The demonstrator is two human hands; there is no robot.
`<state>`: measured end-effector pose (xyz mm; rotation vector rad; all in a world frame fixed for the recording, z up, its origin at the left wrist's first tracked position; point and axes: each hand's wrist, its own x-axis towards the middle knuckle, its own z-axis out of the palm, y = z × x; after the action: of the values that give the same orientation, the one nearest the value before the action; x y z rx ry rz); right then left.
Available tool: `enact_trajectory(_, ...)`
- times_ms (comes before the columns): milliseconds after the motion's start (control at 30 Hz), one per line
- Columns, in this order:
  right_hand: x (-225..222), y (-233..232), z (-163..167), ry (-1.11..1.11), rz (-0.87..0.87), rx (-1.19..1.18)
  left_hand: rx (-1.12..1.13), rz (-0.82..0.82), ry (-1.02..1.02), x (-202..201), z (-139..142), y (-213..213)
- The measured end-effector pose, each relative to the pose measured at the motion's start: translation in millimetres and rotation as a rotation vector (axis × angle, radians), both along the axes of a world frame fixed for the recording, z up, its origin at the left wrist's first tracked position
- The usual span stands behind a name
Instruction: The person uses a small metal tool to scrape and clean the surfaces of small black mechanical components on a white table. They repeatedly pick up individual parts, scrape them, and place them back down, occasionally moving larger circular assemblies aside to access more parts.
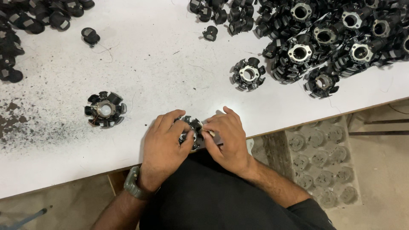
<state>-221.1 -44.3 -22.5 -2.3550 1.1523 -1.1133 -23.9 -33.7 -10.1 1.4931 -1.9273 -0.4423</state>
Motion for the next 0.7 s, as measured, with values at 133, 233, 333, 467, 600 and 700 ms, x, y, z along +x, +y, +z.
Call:
enact_trajectory(133, 2.1, 9.6, -2.4, -0.034, 0.02, 0.009, -0.041, 0.027, 0.041, -2.8, -3.5, 3.5)
enact_trajectory(233, 4.9, 13.1, -4.6, -0.025, -0.012, 0.002, -0.08, 0.054, 0.096, -3.9, -6.7, 6.5)
enact_trajectory(333, 6.0, 12.2, -4.8, -0.006, -0.027, -0.019, -0.143, 0.073, 0.077, -4.4, -10.7, 8.8)
enact_trajectory(467, 6.3, 8.4, -2.2, 0.03, -0.019, -0.057, -0.199, 0.075, 0.101, -6.4, -14.7, 10.0)
enact_trajectory(600, 6.1, 7.1, 3.9, 0.03, -0.004, -0.045, -0.191, 0.049, 0.122, -6.9, -14.8, 9.4)
enact_trajectory(700, 6.8, 6.1, 9.7, 0.033, 0.01, -0.002, -0.151, 0.026, 0.107, -6.9, -13.0, 9.4)
